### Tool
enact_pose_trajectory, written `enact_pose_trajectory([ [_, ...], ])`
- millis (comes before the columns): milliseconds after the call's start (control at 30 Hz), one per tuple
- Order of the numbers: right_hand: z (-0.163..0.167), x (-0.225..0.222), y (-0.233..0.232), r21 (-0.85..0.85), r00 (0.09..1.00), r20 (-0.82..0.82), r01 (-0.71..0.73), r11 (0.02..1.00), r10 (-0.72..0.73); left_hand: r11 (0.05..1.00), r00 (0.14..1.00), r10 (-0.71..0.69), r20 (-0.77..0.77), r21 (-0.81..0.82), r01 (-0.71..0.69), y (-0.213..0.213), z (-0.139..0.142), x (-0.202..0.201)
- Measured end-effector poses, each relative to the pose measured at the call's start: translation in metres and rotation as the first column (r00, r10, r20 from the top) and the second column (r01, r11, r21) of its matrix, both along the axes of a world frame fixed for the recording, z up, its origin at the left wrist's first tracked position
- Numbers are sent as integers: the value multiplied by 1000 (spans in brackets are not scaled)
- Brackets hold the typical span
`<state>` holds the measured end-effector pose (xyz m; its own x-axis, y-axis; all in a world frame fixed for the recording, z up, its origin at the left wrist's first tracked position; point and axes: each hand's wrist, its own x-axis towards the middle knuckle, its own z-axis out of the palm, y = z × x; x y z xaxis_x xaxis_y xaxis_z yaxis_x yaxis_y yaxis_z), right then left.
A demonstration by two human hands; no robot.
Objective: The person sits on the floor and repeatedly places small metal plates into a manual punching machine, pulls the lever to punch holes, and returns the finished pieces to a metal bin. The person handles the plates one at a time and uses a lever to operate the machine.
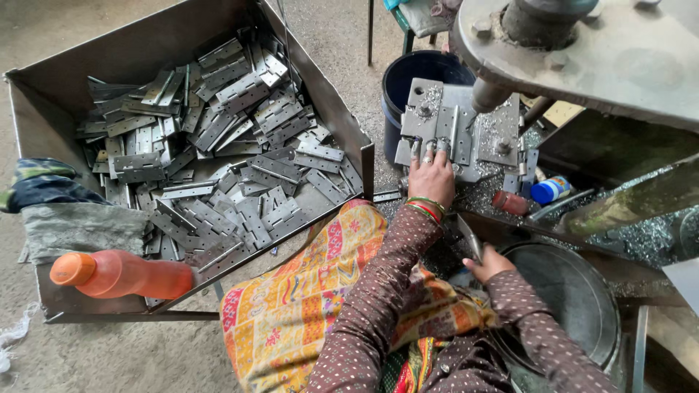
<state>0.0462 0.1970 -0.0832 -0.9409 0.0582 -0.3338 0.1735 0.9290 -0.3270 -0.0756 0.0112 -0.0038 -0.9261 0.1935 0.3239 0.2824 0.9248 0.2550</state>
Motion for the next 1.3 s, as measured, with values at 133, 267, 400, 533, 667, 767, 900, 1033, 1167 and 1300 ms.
enact_pose_trajectory([
  [133, 23, -18, 12, 121, 997, 72, -51, 991, 43, 997, 986, -22, 162, -69, 33, 8, 6, -22],
  [267, 8, 0, 2, 4, 999, -40, 16, 1000, -16, 1000, 992, 15, 126, -3, -14, 10, 13, -35],
  [400, -23, 23, -13, 47, 987, -154, 58, 997, -50, 1000, 985, -1, 170, -8, 2, 8, 18, -32],
  [533, -18, 17, -9, -43, 992, -127, 15, 999, -21, 999, 975, -32, 222, -18, 37, 4, 21, -30],
  [667, 13, -11, 6, 7, 999, 38, -27, 1000, 27, 998, 986, -29, 166, -57, 39, 4, 21, -40],
  [767, 31, -18, 9, 85, 992, 121, -53, 995, 42, 1000, 974, 2, 227, -28, 5, 4, 19, -51],
  [900, 18, 3, -4, 65, 998, 59, 31, 997, -35, 998, 987, 23, 157, -65, -13, 5, 19, -68],
  [1033, -13, 23, -22, -14, 995, -55, 83, 996, -83, 1000, 989, 9, 147, -23, -5, 8, 15, -70],
  [1167, -7, 18, -19, 9, 999, -16, 36, 999, -35, 997, 963, -1, 270, -69, 20, 7, 13, -71],
  [1300, 10, 0, 3, 96, 981, 187, 24, 995, -42, 984, 995, 10, 99, -178, 8, 3, 19, -61],
])
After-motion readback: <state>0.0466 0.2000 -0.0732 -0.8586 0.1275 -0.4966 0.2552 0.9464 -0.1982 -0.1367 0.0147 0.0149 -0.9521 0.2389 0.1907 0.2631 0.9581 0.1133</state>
